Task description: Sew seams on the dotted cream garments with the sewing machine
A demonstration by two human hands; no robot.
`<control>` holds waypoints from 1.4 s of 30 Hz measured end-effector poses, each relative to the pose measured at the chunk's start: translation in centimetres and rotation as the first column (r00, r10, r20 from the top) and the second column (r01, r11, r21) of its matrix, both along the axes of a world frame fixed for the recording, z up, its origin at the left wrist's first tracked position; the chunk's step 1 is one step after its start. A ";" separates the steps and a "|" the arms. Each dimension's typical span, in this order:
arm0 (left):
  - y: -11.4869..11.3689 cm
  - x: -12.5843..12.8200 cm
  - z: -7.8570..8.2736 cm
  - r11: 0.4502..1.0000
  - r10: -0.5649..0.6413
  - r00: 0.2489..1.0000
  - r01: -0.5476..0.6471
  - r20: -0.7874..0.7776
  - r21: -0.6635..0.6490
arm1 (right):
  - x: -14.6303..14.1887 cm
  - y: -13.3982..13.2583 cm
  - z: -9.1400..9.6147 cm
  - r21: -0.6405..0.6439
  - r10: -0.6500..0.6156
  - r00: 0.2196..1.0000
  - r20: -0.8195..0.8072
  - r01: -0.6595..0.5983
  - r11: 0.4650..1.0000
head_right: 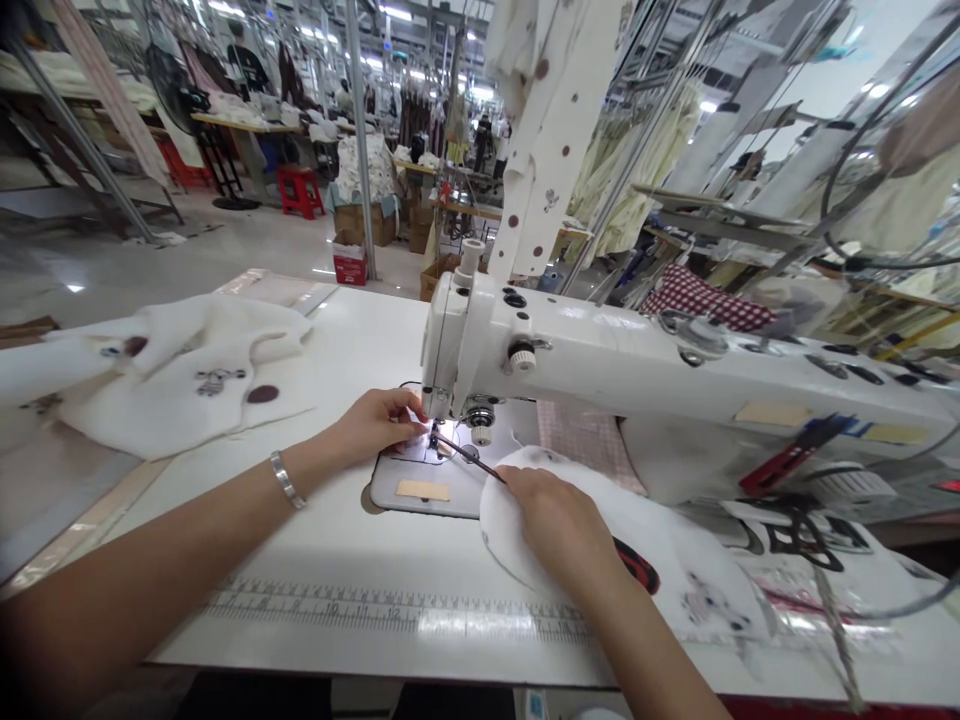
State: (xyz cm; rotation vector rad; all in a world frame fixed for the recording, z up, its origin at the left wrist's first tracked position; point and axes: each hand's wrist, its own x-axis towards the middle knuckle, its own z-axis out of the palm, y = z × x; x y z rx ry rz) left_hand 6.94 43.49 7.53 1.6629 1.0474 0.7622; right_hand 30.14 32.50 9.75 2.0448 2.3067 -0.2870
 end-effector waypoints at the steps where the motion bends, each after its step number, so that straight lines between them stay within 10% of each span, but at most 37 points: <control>1: 0.1 -0.2 0.1 1.000 0.009 1.000 -0.009 0.001 0.015 | 0.0 0.0 0.0 0.002 -0.005 1.000 0.000 0.005 1.000; 14: 0.1 0.8 0.1 0.971 -0.027 0.999 0.036 -0.043 0.236 | 0.0 0.1 -0.2 0.012 0.009 1.000 0.005 -0.009 1.000; 42: 0.3 -0.1 0.3 0.977 -0.015 0.998 0.028 -0.066 0.210 | 0.3 -0.1 -0.4 0.001 -0.009 0.998 -0.058 0.009 1.000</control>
